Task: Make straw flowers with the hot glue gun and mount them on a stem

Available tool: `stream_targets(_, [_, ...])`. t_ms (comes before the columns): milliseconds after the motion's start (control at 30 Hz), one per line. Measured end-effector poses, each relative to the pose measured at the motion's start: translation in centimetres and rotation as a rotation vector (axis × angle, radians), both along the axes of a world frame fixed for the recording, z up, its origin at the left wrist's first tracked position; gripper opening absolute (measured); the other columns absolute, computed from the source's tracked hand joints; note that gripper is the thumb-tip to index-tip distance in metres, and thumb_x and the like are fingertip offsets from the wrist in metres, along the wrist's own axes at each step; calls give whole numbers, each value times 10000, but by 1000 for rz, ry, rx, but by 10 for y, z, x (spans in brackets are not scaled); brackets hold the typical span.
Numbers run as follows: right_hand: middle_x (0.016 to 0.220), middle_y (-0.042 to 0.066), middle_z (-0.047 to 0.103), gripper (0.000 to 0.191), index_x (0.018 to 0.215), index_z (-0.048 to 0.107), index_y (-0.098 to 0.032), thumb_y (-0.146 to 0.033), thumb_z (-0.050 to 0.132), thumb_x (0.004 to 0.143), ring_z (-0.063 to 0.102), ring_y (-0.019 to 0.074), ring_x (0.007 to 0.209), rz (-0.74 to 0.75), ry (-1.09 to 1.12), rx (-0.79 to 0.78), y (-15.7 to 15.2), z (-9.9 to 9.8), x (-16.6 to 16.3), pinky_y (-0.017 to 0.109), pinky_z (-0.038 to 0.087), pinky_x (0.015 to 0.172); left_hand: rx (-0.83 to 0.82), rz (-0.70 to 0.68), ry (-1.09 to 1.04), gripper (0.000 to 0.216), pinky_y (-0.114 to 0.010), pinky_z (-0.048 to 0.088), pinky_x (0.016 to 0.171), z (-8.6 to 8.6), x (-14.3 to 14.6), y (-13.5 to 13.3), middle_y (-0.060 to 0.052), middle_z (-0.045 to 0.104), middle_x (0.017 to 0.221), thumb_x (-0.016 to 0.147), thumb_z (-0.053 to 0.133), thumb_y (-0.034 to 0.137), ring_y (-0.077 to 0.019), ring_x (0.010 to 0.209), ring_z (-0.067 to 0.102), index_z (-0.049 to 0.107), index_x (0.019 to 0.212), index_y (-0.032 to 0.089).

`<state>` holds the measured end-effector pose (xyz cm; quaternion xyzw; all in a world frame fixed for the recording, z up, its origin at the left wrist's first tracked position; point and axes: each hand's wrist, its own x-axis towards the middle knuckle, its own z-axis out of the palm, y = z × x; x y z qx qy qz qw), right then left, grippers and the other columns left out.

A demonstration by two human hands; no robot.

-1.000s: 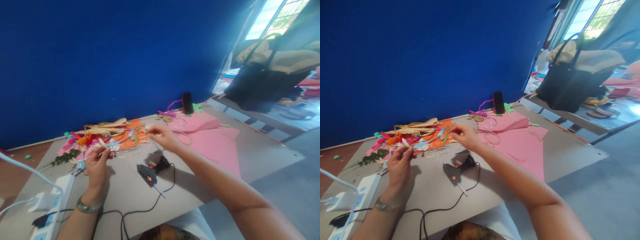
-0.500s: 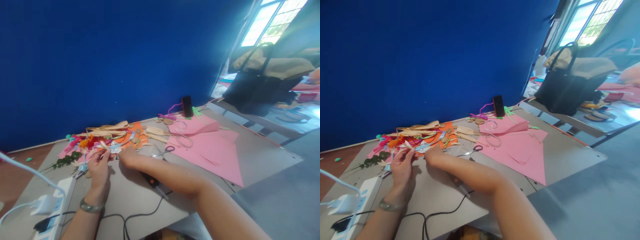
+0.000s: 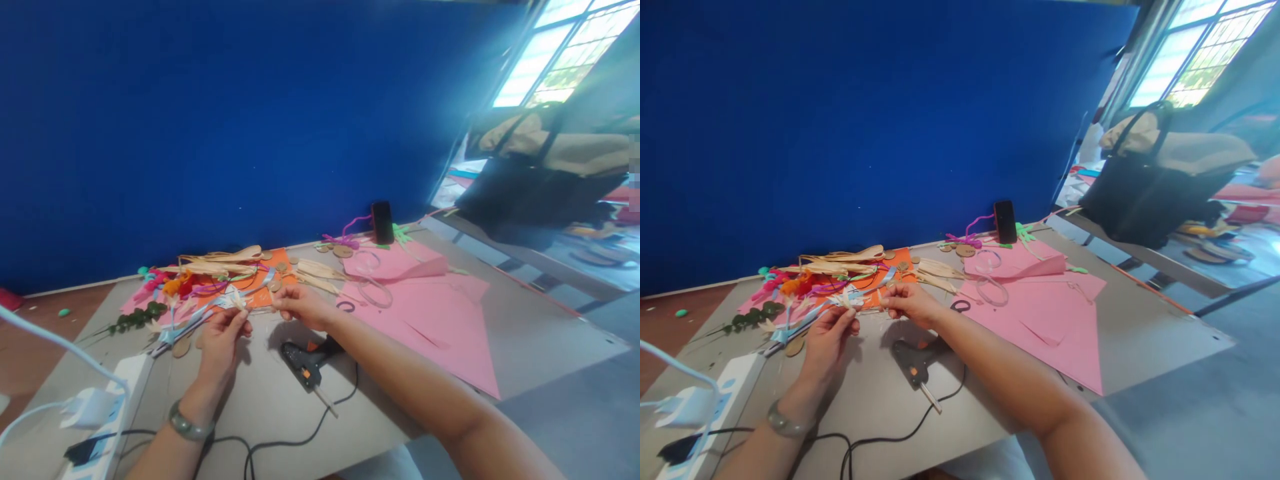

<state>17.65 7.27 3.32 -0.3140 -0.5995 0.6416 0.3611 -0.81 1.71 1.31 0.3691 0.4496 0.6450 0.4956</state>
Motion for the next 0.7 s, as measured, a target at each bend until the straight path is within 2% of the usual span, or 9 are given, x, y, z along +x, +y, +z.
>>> stream_targets(67, [667,-27,626,294,787,555,-150,-323,759,665,521,54,482,-6,171,-162,-3,-4,3,183,387,485,-21,-73,1,207,-211,457,491,0,4,-4,-3,664,662,662,757,286,-91,514,552,650,761,138])
stream_targets(167, [651,-42,633,339,807,567,-155,-257,814,598,572,70,503,-14,266,-243,-6,-7,3,194,426,519,-43,-141,47,198,-223,471,503,-3,6,-7,-35,699,732,693,739,293,-94,518,561,650,776,137])
stream_targets(333, [628,-36,643,271,741,586,-139,-267,799,633,597,81,511,-78,306,-188,-6,-8,1,213,462,554,-59,-162,57,178,-229,475,507,-7,5,-8,-28,693,675,720,726,284,-101,509,561,628,757,140])
stream_targets(467, [709,39,710,274,851,657,-115,-332,744,708,671,131,653,-56,268,-178,-5,-13,3,271,504,685,-57,-165,45,154,-213,465,514,-7,5,-8,-6,672,610,733,721,267,-96,509,559,626,748,147])
stream_targets(600, [815,74,739,339,950,670,-124,-355,735,710,699,171,800,-32,261,-213,-5,-15,6,338,498,833,-58,-160,42,143,-203,461,523,-7,5,-9,-7,679,632,736,723,257,-88,519,560,637,765,146])
stream_targets(700, [838,55,730,392,1050,625,-150,-362,715,734,713,174,782,-30,263,-204,-7,-12,6,324,518,783,-57,-156,27,143,-199,458,518,-6,6,-10,-10,690,671,730,726,252,-83,521,559,633,762,148])
